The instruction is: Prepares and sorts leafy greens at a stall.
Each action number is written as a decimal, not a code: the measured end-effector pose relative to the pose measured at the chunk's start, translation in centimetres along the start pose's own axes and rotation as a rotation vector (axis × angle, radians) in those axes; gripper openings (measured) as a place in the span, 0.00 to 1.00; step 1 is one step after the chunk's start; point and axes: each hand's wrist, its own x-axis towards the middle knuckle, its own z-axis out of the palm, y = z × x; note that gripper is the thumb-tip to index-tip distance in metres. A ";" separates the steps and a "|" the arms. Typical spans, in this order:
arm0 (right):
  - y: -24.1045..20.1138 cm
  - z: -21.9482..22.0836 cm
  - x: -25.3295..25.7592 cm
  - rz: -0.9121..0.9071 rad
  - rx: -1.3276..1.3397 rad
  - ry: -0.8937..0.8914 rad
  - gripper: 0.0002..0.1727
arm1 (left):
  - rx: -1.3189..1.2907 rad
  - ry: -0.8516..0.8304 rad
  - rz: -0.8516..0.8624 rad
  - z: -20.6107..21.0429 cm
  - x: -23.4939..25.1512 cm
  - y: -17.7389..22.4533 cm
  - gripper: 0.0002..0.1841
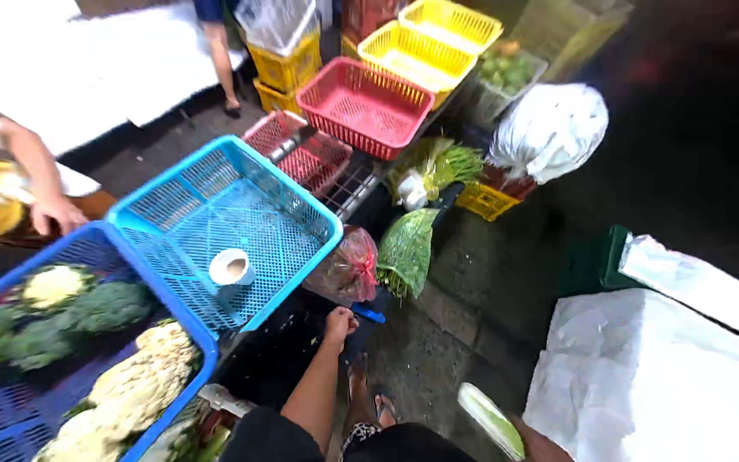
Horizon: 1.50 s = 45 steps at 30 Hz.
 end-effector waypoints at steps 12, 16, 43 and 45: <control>-14.9 -5.7 -10.5 -0.926 -0.297 0.123 0.54 | 0.216 0.046 0.561 -5.7 -28.1 4.7 0.08; -18.0 -4.5 -14.3 -1.062 -0.440 0.094 0.55 | -0.370 -0.075 0.476 -9.2 -35.7 1.2 0.16; -42.7 21.0 -26.4 -1.181 -1.367 -0.175 0.41 | 0.936 -0.285 0.349 -32.5 -48.8 -8.4 0.45; -42.6 20.2 -25.5 -1.132 -1.259 -0.135 0.45 | 0.987 -0.207 0.296 -33.6 -48.7 -8.9 0.49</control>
